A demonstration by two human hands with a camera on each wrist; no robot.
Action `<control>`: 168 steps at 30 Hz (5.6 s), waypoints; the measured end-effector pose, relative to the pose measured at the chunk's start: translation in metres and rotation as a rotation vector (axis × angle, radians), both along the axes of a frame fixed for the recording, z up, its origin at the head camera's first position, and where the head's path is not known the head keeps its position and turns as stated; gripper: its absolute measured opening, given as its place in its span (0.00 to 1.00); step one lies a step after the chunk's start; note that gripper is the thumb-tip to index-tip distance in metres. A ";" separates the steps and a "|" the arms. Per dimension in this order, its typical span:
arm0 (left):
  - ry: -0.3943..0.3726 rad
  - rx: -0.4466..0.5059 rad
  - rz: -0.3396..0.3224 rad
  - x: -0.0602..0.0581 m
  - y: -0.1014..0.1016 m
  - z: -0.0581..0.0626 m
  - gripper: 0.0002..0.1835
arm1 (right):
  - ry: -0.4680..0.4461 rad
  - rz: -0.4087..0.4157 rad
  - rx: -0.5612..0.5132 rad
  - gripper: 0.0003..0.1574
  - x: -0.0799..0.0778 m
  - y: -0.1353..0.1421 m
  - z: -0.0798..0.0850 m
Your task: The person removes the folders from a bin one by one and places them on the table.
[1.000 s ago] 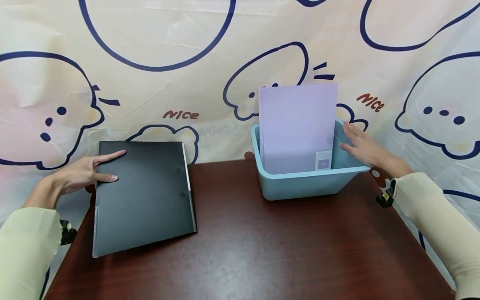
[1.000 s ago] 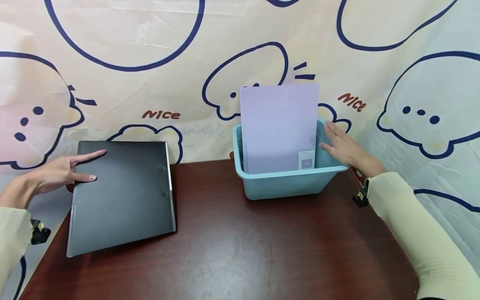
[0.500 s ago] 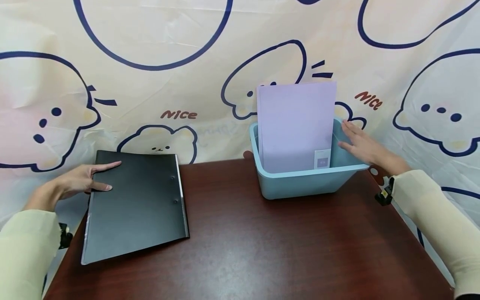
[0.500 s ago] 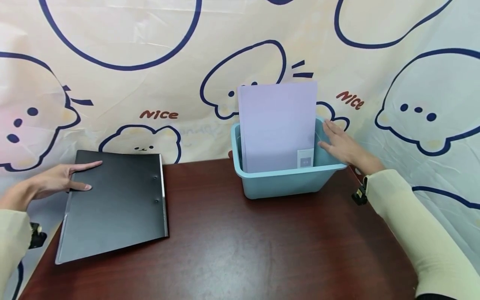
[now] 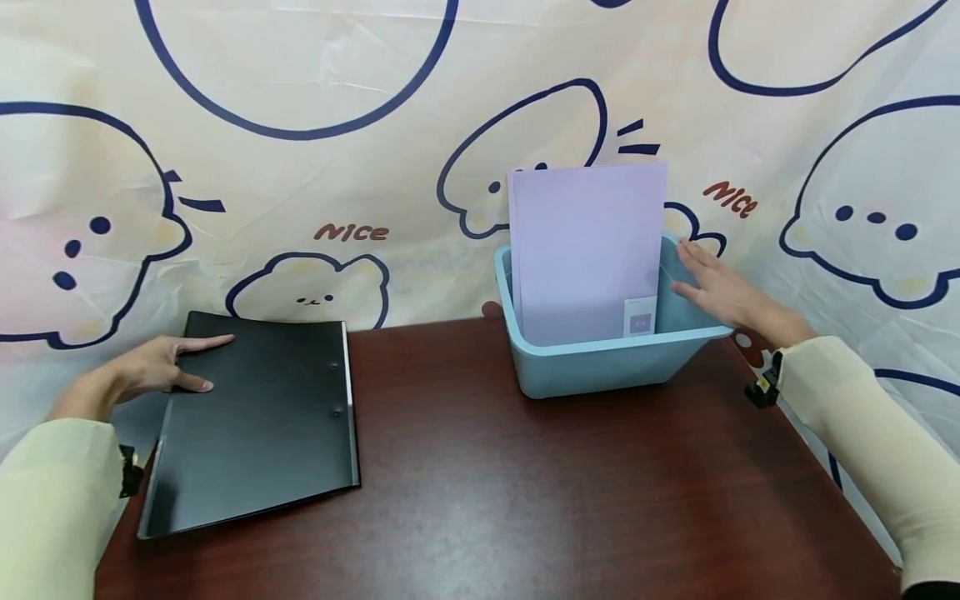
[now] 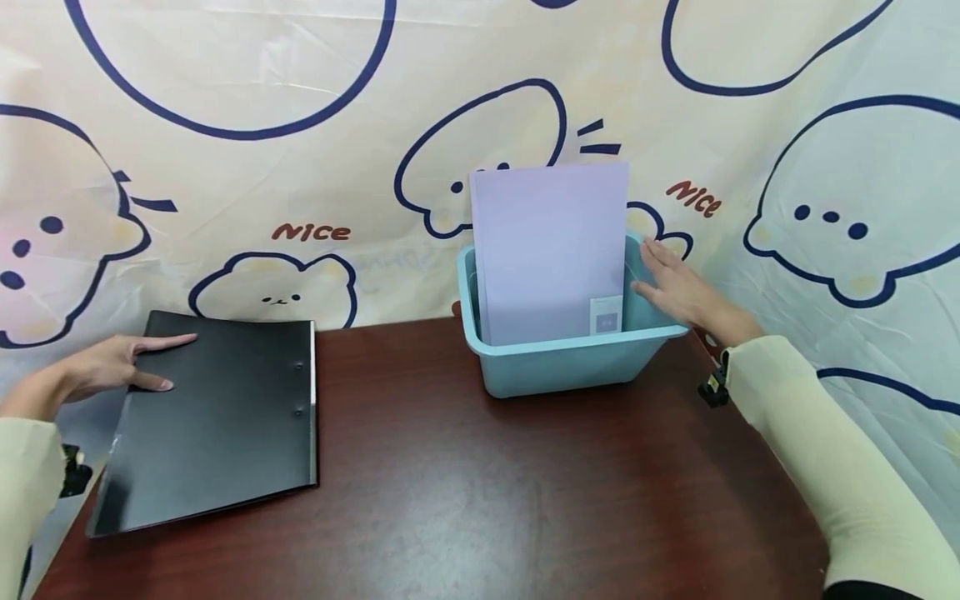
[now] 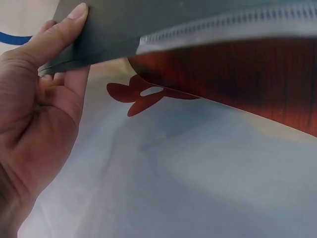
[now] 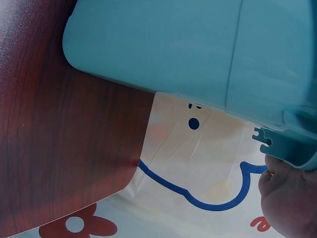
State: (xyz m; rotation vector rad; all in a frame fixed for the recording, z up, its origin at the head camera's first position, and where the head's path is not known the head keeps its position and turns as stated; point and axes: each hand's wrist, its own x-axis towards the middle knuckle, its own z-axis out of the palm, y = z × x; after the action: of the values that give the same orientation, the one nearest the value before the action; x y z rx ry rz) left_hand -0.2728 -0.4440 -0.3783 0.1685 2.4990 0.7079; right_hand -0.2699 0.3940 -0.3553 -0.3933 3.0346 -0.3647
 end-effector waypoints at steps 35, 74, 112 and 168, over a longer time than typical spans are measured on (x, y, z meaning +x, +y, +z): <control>0.116 -0.150 -0.040 -0.012 -0.022 -0.004 0.56 | 0.002 -0.010 0.000 0.50 0.000 0.000 0.002; 0.219 -0.106 -0.012 0.010 0.016 0.001 0.54 | 0.000 0.000 0.001 0.50 0.001 0.000 0.001; 0.336 0.090 -0.138 0.002 0.107 0.038 0.45 | -0.013 -0.001 -0.007 0.49 0.001 0.002 0.002; 0.394 0.348 -0.305 -0.037 0.217 0.061 0.42 | 0.013 0.000 -0.035 0.48 -0.003 -0.001 0.006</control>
State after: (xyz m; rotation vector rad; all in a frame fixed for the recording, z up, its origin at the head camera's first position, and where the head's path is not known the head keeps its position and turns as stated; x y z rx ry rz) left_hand -0.3101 -0.2271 -0.3175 0.8710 2.5972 1.0527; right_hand -0.2726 0.3926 -0.3491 -0.3989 3.0450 -0.4177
